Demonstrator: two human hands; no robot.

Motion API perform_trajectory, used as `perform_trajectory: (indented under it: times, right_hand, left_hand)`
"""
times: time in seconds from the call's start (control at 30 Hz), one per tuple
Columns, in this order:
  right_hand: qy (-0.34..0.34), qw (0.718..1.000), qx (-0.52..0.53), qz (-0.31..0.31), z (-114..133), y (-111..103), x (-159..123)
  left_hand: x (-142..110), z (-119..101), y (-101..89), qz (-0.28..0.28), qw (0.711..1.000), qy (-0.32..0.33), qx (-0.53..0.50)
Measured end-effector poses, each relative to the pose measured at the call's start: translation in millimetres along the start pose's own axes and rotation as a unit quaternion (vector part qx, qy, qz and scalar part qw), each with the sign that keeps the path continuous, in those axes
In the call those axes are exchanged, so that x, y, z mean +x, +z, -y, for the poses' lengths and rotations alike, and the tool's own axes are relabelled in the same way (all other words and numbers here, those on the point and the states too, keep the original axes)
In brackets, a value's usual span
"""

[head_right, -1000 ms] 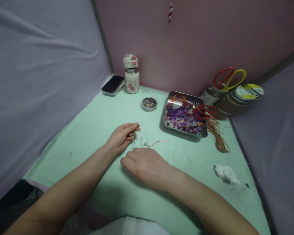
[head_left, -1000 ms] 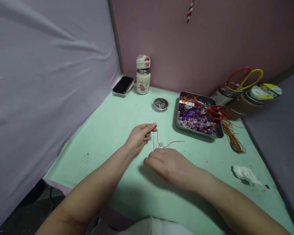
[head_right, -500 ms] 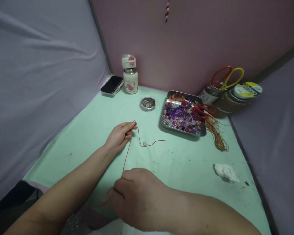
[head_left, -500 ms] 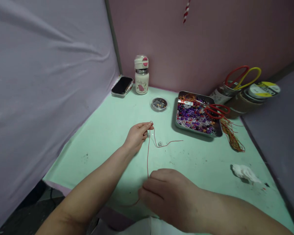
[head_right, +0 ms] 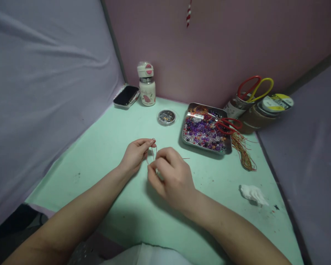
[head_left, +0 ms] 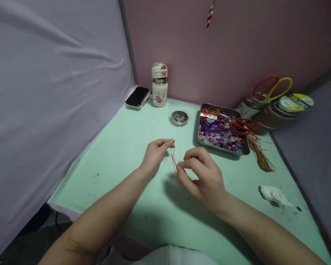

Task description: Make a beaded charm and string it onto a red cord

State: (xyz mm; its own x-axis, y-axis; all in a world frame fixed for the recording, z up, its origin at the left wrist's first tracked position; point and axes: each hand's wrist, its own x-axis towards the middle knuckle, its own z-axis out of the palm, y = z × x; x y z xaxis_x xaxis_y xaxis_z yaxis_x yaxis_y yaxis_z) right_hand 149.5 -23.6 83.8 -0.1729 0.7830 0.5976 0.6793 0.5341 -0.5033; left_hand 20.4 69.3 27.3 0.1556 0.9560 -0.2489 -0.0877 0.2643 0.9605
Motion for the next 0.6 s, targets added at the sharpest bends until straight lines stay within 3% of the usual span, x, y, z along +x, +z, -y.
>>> perform_trajectory:
  times: [0.23,0.6]
  right_hand:
    - [0.009,0.993,-0.112,-0.021,-31.0,15.1,2.7]
    - [0.018,0.993,-0.114,-0.011,-38.2,19.3,3.4]
  left_hand:
    - [-9.0,-3.1,4.7,-0.008,0.994,0.098,0.055]
    - [-14.8,-4.7,7.8,0.003,0.991,0.112,0.066]
